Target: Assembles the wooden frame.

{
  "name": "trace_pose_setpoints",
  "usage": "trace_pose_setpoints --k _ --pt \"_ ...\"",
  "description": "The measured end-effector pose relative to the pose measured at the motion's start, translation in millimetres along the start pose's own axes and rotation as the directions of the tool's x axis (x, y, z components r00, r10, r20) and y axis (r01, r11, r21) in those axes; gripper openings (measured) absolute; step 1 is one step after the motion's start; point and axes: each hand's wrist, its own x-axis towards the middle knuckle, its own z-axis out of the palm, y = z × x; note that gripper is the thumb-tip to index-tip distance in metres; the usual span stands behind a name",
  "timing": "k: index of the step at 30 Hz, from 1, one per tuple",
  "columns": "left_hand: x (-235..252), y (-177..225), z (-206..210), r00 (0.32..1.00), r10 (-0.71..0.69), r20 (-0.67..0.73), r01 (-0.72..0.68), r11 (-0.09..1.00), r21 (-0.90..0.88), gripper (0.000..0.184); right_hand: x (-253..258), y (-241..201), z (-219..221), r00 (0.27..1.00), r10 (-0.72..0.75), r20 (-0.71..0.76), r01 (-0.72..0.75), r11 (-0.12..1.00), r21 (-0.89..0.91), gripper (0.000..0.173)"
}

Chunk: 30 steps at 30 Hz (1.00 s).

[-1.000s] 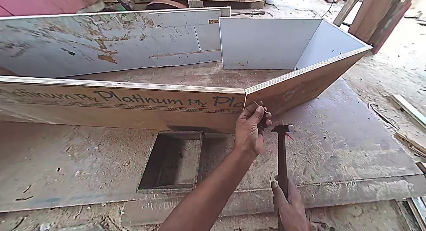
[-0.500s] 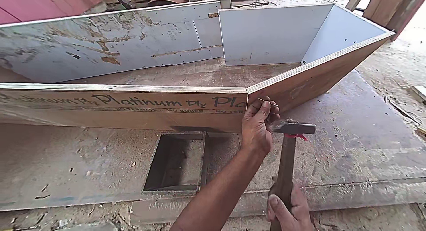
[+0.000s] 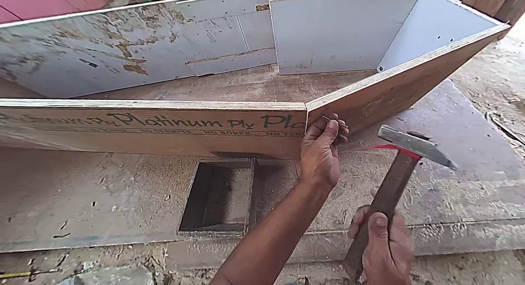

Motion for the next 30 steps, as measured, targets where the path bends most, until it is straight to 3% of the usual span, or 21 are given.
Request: trace_pose_setpoints --k 4,9,11,13,15,17,19,20,22,24,27,30 --pt "-1 1 3 0.999 -0.017 -0.032 0.016 1.0 -0.02 0.014 2 -5 26 0.991 -0.049 -0.128 0.078 0.969 0.233 0.042" --pt "-3 -1 10 0.996 -0.017 -0.086 0.013 0.999 -0.048 0.013 6 -10 30 0.983 0.161 0.086 -0.175 0.966 0.19 0.044" --pt "-4 0 12 0.995 -0.029 -0.092 0.026 0.999 -0.035 0.014 16 -12 11 0.997 0.056 0.055 -0.064 0.985 0.158 0.042" --pt "-5 1 14 0.993 -0.049 -0.107 0.044 0.998 -0.043 0.015 29 -24 -8 0.994 -0.073 -0.077 0.087 0.975 0.203 0.038" --pt "-6 0 17 0.992 -0.055 -0.118 0.05 0.998 -0.045 0.014 40 -38 -13 0.95 -0.146 -0.277 0.233 0.92 0.315 0.037" --pt "-6 -2 19 0.99 -0.044 -0.132 0.039 0.998 -0.04 0.014 46 -46 -5 0.9 -0.119 -0.42 0.306 0.858 0.413 0.039" --pt "-6 -3 20 0.99 -0.03 -0.14 0.025 0.999 -0.039 0.014 35 -45 6 0.948 -0.011 -0.317 0.153 0.891 0.428 0.038" --pt "-6 -3 21 0.989 -0.025 -0.149 0.019 0.999 -0.043 0.013 26 -41 9 0.987 0.048 -0.154 0.01 0.935 0.354 0.033" --pt "-6 -2 22 0.985 -0.038 -0.166 0.027 0.998 -0.065 0.011 21 -34 10 0.976 0.174 0.128 -0.19 0.974 0.125 0.03" --pt "-7 0 24 0.982 -0.069 -0.177 0.058 0.996 -0.064 0.01 26 -35 3 0.966 0.199 0.168 -0.212 0.975 0.065 0.03" --pt "-8 3 26 0.975 -0.1 -0.197 0.09 0.994 -0.059 0.012 38 -47 -19 1.0 0.004 0.003 -0.005 0.978 0.211 0.027" --pt "-8 6 29 0.965 -0.142 -0.221 0.13 0.989 -0.068 0.012 58 -54 -28 0.933 -0.207 -0.295 0.304 0.891 0.337 0.031"
